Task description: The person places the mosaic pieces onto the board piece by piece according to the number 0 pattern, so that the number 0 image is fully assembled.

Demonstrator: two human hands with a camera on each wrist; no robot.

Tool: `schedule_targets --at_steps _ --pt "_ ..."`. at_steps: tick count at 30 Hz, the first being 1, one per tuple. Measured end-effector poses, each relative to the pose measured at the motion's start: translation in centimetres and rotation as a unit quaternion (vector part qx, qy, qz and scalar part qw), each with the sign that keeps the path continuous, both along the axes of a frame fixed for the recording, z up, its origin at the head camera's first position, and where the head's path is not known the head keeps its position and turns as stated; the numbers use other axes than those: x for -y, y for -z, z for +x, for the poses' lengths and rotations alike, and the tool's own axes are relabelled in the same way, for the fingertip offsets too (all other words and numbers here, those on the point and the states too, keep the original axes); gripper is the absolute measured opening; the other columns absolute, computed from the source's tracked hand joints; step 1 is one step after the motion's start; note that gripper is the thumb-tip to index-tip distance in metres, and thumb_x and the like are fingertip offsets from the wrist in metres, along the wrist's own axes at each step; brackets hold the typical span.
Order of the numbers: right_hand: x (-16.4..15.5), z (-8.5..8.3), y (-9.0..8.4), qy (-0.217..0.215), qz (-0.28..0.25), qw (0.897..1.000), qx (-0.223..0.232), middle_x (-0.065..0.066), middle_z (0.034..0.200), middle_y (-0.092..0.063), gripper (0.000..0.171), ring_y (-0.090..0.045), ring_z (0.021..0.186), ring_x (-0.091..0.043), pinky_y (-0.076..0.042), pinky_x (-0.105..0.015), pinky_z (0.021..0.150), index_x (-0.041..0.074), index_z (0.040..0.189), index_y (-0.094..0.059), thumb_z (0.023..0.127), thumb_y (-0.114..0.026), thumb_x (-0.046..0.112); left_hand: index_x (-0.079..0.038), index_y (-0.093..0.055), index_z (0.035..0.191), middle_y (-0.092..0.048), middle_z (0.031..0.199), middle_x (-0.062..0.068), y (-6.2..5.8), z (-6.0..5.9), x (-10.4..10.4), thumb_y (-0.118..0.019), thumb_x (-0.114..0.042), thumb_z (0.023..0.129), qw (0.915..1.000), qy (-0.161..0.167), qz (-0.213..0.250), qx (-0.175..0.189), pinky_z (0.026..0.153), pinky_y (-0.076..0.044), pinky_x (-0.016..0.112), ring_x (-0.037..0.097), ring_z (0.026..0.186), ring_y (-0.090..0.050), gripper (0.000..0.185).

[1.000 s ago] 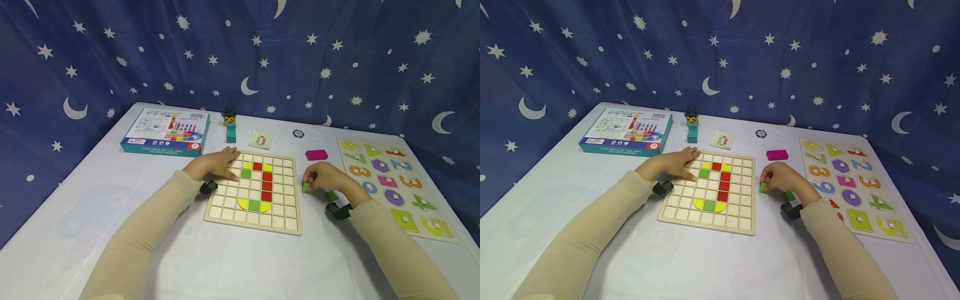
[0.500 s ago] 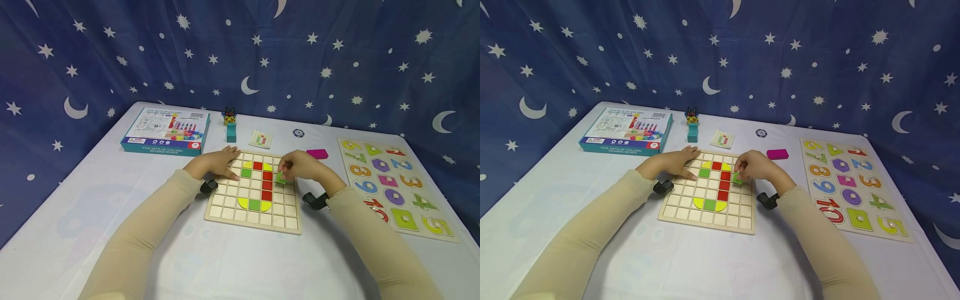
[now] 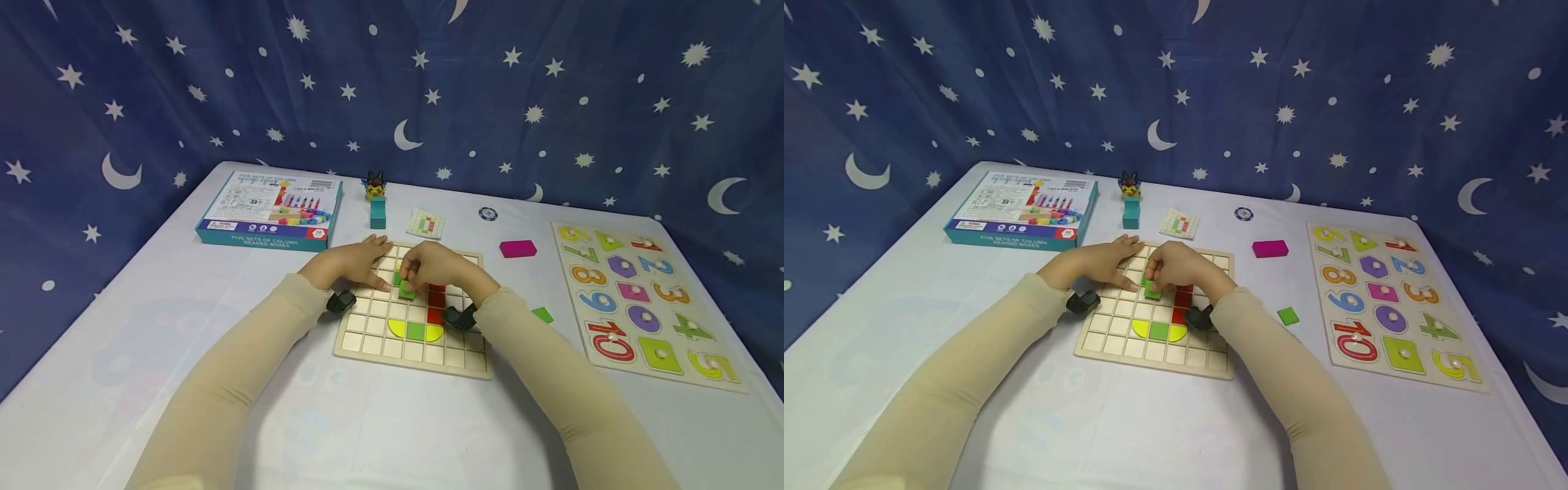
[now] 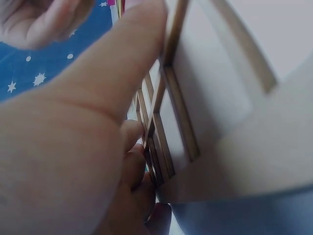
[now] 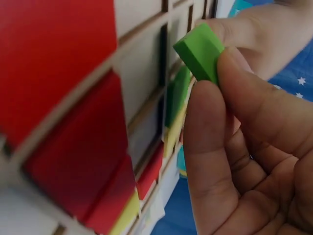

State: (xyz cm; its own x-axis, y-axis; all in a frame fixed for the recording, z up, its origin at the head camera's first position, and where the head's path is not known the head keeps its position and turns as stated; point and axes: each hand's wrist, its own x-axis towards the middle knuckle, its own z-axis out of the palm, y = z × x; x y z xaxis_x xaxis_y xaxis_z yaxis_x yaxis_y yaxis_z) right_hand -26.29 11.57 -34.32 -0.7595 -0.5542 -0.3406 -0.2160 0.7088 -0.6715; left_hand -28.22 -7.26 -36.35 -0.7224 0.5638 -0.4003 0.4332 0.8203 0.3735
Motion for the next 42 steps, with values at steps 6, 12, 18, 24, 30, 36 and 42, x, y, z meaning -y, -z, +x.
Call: schedule_targets --at_steps 6,12,18,24,30,36,42 --pt "0.9 -0.2 0.7 -0.012 0.014 1.000 -0.001 0.000 0.067 -0.054 0.008 -0.048 0.060 -0.011 -0.042 -0.021 0.057 0.005 0.082 -0.066 0.077 -0.072 0.003 -0.007 -0.009 0.149 -0.002 0.156 0.011 -0.1 0.0 -0.1 -0.065 -0.046 0.081 1.0000 0.007 0.002 -0.002 0.114 -0.011 0.047 0.030 0.142 0.005 0.096" --pt "1.7 -0.1 0.9 -0.030 0.044 0.998 -0.029 -0.001 0.069 -0.056 0.007 -0.048 0.062 -0.012 -0.041 -0.022 0.057 0.006 0.083 -0.066 0.078 -0.070 0.003 -0.005 -0.009 0.148 -0.002 0.155 0.013 -0.1 0.1 0.0 -0.065 -0.045 0.082 0.9999 0.011 0.009 -0.004 0.114 -0.011 0.047 0.031 0.142 0.004 0.096" --pt "2.0 0.3 0.7 -0.034 0.073 0.996 -0.046 -0.002 0.073 -0.059 0.007 -0.050 0.065 -0.012 -0.043 -0.022 0.061 0.007 0.084 -0.066 0.080 -0.070 0.006 -0.005 -0.010 0.148 -0.002 0.155 0.014 -0.2 0.1 0.1 -0.066 -0.045 0.081 0.9999 0.011 0.010 -0.004 0.114 -0.011 0.047 0.032 0.142 0.005 0.096" --pt "0.9 0.7 -0.1 -0.023 0.063 0.996 -0.059 -0.001 0.071 -0.055 0.009 -0.047 0.064 -0.012 -0.040 -0.023 0.060 0.008 0.086 -0.065 0.081 -0.071 0.014 -0.005 -0.010 0.148 -0.002 0.155 0.013 -0.2 0.1 0.0 -0.066 -0.044 0.082 0.9999 0.008 0.010 -0.005 0.114 -0.011 0.047 0.032 0.142 0.004 0.095" --pt "-1.6 1.0 -0.7 -0.011 0.058 0.996 -0.060 -0.002 0.069 -0.054 0.007 -0.048 0.062 -0.013 -0.041 -0.024 0.058 0.007 0.086 -0.066 0.081 -0.069 0.010 -0.006 -0.009 0.149 -0.001 0.155 0.013 -0.3 0.2 -0.1 -0.066 -0.043 0.082 0.9999 0.004 0.010 0.000 0.114 -0.009 0.047 0.030 0.142 0.005 0.095" --pt "-5.4 1.4 -0.7 0.027 0.054 0.997 -0.043 -0.002 0.071 -0.055 0.009 -0.049 0.066 -0.015 -0.042 -0.025 0.060 0.006 0.086 -0.065 0.078 -0.069 0.007 -0.008 -0.007 0.149 0.000 0.156 0.011 -0.1 0.1 0.1 -0.066 -0.044 0.082 0.9999 0.005 0.011 0.003 0.114 -0.008 0.047 0.029 0.142 0.006 0.096" --pt "-9.6 2.1 -0.4 0.044 0.056 0.997 -0.043 -0.001 0.072 -0.055 0.013 -0.050 0.068 -0.015 -0.041 -0.026 0.062 0.006 0.084 -0.065 0.076 -0.073 0.011 -0.008 -0.007 0.149 0.000 0.156 0.012 0.1 0.0 0.2 -0.066 -0.045 0.082 0.9999 0.006 0.015 0.002 0.114 -0.007 0.047 0.030 0.142 0.006 0.097"
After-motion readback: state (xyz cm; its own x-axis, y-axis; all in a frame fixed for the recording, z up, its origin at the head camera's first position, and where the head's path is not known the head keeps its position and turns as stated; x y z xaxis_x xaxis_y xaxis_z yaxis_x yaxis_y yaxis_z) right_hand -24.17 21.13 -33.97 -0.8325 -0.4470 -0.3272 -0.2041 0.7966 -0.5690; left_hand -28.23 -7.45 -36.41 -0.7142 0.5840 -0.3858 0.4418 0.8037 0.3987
